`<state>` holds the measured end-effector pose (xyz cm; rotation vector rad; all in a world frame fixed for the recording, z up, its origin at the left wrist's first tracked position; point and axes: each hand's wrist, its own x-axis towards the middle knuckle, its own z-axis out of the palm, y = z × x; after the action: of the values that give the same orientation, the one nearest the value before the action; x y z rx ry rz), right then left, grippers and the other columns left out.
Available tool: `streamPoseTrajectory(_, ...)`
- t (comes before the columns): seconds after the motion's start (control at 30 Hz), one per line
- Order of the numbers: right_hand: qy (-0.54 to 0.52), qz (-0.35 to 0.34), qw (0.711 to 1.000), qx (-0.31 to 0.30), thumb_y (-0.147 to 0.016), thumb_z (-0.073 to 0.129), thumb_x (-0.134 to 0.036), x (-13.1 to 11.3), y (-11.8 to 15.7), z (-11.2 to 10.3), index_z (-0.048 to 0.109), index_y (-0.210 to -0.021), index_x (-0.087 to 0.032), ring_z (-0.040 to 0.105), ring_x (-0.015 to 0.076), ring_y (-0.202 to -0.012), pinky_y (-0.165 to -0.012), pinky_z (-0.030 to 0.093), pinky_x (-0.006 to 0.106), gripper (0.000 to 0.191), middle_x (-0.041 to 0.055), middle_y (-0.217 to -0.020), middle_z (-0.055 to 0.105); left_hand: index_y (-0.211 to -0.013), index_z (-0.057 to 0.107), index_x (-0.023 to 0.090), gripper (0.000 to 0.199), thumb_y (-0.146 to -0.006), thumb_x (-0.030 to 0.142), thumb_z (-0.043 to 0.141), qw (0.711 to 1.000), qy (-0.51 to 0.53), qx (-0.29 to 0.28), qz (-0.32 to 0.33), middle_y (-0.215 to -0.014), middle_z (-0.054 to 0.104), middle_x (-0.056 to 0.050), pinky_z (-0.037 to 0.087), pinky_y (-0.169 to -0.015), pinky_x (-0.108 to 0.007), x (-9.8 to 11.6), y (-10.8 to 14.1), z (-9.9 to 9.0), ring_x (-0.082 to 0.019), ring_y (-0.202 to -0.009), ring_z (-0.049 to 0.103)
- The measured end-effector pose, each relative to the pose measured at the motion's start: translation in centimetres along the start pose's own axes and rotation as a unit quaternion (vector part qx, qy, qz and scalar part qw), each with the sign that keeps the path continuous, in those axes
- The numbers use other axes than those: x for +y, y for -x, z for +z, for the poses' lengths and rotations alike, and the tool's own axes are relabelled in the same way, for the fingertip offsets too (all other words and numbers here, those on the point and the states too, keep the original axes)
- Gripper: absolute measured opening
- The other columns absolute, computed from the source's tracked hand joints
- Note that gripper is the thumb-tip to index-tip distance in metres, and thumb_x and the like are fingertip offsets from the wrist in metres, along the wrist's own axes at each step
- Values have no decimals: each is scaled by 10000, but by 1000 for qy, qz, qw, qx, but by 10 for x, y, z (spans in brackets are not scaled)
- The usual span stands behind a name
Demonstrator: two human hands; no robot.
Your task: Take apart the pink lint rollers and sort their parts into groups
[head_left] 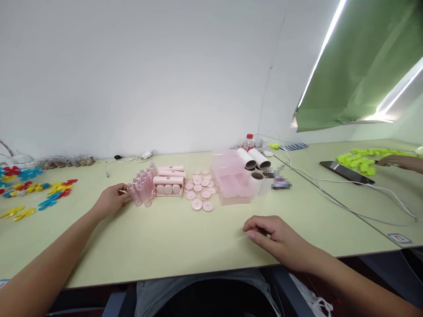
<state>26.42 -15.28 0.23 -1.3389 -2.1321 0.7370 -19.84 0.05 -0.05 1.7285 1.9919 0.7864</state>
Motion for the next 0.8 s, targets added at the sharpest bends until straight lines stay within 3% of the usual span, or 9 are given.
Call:
streamPoseTrajectory(0.23,20,7,1000,9,-957,474,-405,6,4,-6,660,-894,-195,579,162,-704,-617,438,256,287,38,-795,677,-758,664,200,402,-540,529,739,995,85,-40,22,-742,715,-17,530,-608,-285,-4,-5,-1,-189,-649,626)
streamPoseTrajectory(0.33,35,6,999,24,-959,465,-391,11,5,-9,648,-899,-193,578,164,-710,-633,433,261,277,39,-798,676,-709,659,219,445,-526,605,785,991,131,-39,-4,-721,710,14,565,-640,-286,-6,3,-6,-187,-718,653)
streamPoseTrajectory(0.43,47,1,998,50,-955,466,-360,20,7,-4,643,-898,-192,584,162,-707,-652,435,267,250,37,-796,674,-686,658,236,423,-479,552,849,984,174,-20,-35,-685,703,42,580,-629,-271,-6,11,-15,-189,-754,688)
streamPoseTrajectory(0.5,52,0,997,59,-955,457,-335,27,9,4,638,-888,-191,585,159,-692,-654,436,267,242,32,-771,664,-691,663,241,346,-500,456,857,979,191,45,-64,-668,709,47,577,-586,-255,-3,15,-23,-180,-706,698)
streamPoseTrajectory(0.57,62,-7,996,62,-955,444,-308,33,11,14,635,-869,-189,591,158,-691,-659,438,268,241,32,-761,662,-698,658,246,232,-578,381,802,962,202,157,-94,-625,692,54,552,-511,-239,5,20,-29,-158,-609,678)
streamPoseTrajectory(0.63,79,-23,994,65,-951,436,-284,37,12,23,635,-859,-188,606,165,-720,-682,445,276,240,43,-792,675,-724,650,253,141,-648,342,730,937,209,266,-83,-581,655,64,502,-441,-215,20,26,-31,-140,-537,641)
streamPoseTrajectory(0.7,96,-39,992,67,-947,435,-272,39,12,29,639,-868,-188,618,173,-748,-702,451,285,235,52,-826,686,-751,647,251,108,-682,321,693,918,214,333,-15,-561,620,68,471,-430,-200,40,34,-26,-126,-517,616)
streamPoseTrajectory(0.8,101,-51,991,67,-943,443,-266,41,11,30,641,-873,-190,620,168,-733,-691,457,280,223,50,-819,689,-771,653,217,128,-696,313,694,910,214,332,125,-567,621,50,505,-494,-229,73,46,-9,-126,-513,605)
